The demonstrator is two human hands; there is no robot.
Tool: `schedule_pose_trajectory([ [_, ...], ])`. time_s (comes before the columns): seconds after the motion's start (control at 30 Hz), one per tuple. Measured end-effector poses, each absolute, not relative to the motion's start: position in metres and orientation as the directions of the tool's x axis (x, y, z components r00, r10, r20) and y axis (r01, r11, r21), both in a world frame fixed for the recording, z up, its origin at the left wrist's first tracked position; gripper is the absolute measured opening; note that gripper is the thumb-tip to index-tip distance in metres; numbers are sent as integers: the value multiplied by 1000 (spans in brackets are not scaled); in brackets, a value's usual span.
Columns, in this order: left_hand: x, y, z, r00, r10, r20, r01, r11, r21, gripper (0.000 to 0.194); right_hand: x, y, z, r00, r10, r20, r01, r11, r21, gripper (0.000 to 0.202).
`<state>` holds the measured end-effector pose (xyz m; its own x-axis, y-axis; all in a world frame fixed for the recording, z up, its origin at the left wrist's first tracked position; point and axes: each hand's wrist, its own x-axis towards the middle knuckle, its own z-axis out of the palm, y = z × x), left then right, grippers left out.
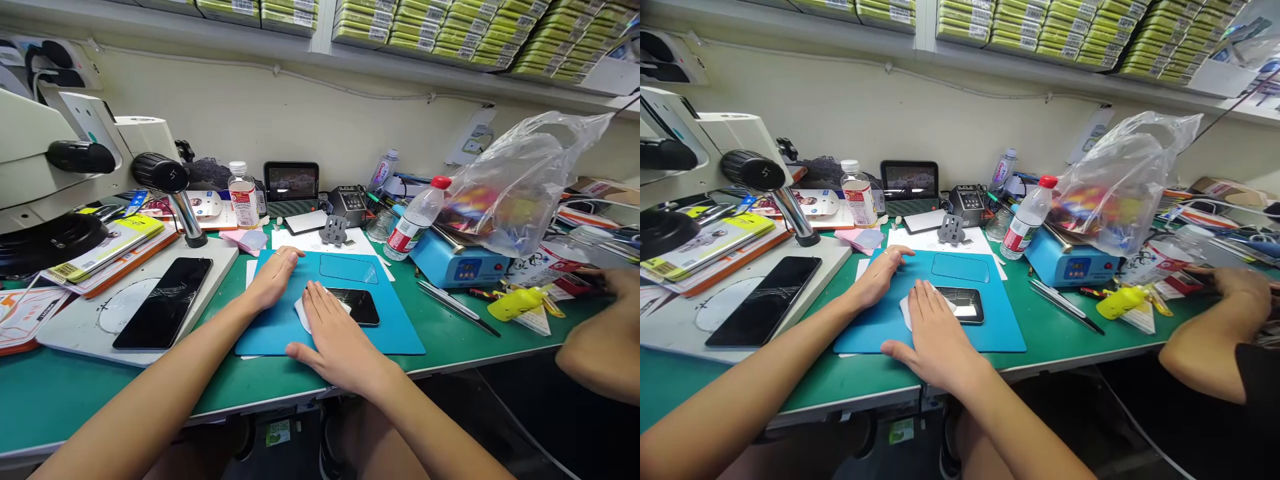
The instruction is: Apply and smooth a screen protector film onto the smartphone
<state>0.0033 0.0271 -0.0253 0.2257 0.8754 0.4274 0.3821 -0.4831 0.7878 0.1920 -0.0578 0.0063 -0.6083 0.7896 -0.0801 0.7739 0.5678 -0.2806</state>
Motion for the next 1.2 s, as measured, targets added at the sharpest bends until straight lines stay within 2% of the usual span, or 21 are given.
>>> schedule_pose_trajectory([
  [0.13, 3, 26, -26, 232, 881, 413, 395, -473, 787, 62, 215, -55, 11, -597, 791, -129, 789, 552, -269, 99],
  [0.43, 2, 25, -25, 244, 888, 390, 416, -459, 785, 62, 238, -17, 14, -631, 749, -201, 763, 553, -333, 96],
  [0.53, 1, 25, -24, 249, 889, 384, 419, -456, 785, 63, 252, -15, 16, -626, 747, -223, 774, 559, -297, 98],
  [0.83, 2, 23, -23, 268, 888, 373, 421, -456, 784, 60, 278, -27, 15, -455, 861, -228, 889, 425, -168, 111],
  [0.97, 2, 22, -22, 294, 877, 380, 420, -476, 773, 59, 250, -23, 15, -460, 853, -246, 884, 415, -214, 116],
  [1.2, 4, 22, -22, 268, 875, 403, 418, -483, 770, 57, 187, -15, 13, -574, 797, -190, 802, 500, -326, 118],
])
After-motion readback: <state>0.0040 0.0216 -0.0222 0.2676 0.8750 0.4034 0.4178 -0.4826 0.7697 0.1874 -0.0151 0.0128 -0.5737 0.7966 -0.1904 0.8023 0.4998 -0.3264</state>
